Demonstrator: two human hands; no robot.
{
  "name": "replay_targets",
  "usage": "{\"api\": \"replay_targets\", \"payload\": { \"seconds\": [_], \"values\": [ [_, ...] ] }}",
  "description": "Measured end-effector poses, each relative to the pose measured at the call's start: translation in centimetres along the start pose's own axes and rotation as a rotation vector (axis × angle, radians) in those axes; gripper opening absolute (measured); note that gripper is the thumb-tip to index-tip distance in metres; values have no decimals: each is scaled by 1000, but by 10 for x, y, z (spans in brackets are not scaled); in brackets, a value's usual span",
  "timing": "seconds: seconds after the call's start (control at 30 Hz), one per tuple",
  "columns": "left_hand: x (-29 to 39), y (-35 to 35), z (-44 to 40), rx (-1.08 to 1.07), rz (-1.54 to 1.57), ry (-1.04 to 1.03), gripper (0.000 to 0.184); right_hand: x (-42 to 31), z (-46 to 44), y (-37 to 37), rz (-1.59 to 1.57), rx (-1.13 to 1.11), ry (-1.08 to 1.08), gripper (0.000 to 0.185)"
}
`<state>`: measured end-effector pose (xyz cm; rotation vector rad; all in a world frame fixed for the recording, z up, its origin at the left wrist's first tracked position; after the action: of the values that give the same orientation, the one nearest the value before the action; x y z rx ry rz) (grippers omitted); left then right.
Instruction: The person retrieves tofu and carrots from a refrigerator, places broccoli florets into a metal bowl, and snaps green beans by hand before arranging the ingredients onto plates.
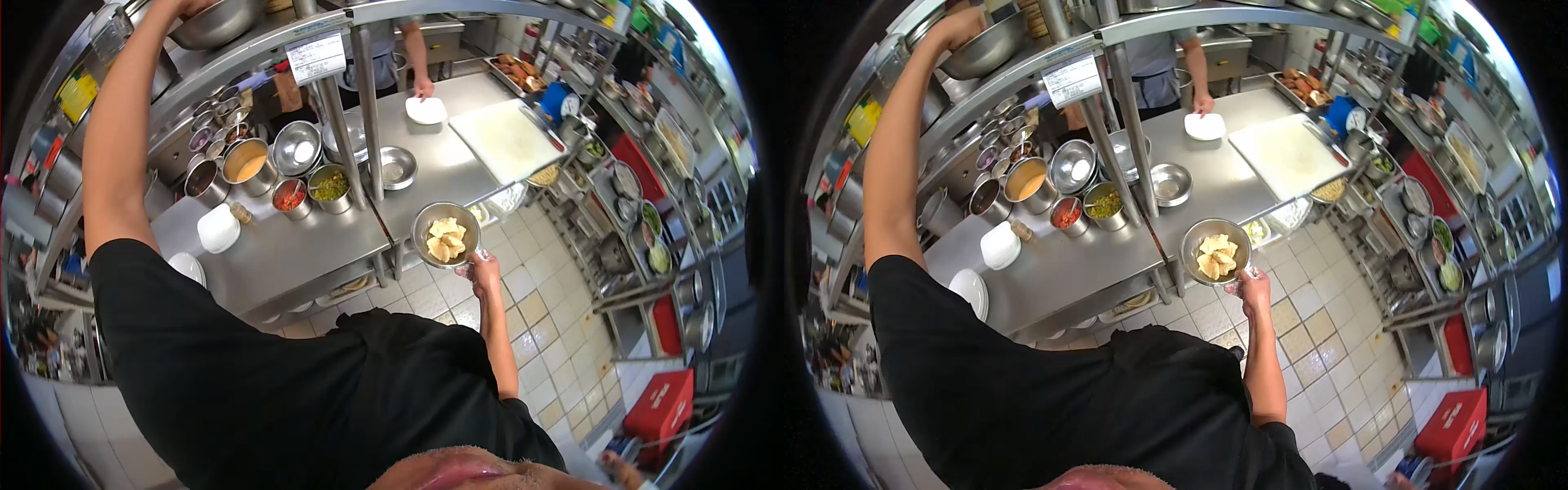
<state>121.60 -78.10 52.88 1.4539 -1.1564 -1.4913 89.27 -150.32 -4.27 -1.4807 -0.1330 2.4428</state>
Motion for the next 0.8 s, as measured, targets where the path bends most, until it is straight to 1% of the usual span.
{"api": "replay_targets", "payload": {
  "seconds": [0.1, 0.13, 0.17, 0.2, 0.27, 0.33, 0.37, 0.4, 0.47, 0.57, 0.6, 0.63, 0.67, 0.73, 0.77, 0.8],
  "values": [
    [-59, 11, 54, 30, 49, 33, 22, -32, -9, 7, 101, -89, 16, 15],
    [-88, 18, 71, 83, 56, -12, 22, -42, -8, 6, 76, -118, 8, 14],
    [-64, -2, 48, 34, 113, 101, 21, -27, -37, 19, 52, -94, -33, 14],
    [-35, 8, 72, 51, 161, 209, 20, -30, -43, 24, 38, -116, -31, 14],
    [-1, 19, 112, 110, 262, 405, 18, -38, -53, 34, 32, -176, -27, 15],
    [33, 38, 144, 214, 373, 539, 16, -47, -60, 40, 34, -236, -21, 16],
    [46, 49, 158, 267, 425, 577, 16, -52, -58, 45, 52, -247, -24, 17],
    [58, 44, 130, 294, 462, 594, 16, -39, -82, 46, 57, -226, -69, 17],
    [80, 76, 156, 387, 505, 629, 17, -46, -81, 49, 58, -254, -55, 18],
    [127, 142, 209, 515, 482, 597, 22, -61, -72, 57, 24, -288, -62, 18],
    [152, 154, 229, 603, 555, 566, 23, -65, -69, 59, 47, -288, -71, 18],
    [180, 139, 208, 659, 627, 521, 24, -56, -90, 54, 62, -272, -107, 18],
    [216, 149, 231, 750, 695, 492, 25, -59, -91, 51, 87, -279, -115, 19],
    [314, 136, 255, 701, 767, 466, 27, -60, -92, 48, 52, -311, -121, 19],
    [372, 124, 258, 661, 658, 519, 27, -61, -92, 44, 37, -327, -126, 19],
    [422, 95, 253, 631, 836, 426, 28, -63, -88, 40, 33, -341, -139, 18]
  ]
}}
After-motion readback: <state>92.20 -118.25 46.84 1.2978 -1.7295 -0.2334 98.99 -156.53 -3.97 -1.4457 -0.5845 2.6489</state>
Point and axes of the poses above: each hand's wrist, its own z-axis away from the middle knuckle, its own y-axis out of the back of the hand, x = y × z, the point moved 9 cm from there along -z, towards the middle knuckle, and after that the axes turned 2 degrees about -z, right-handed, at the moved point
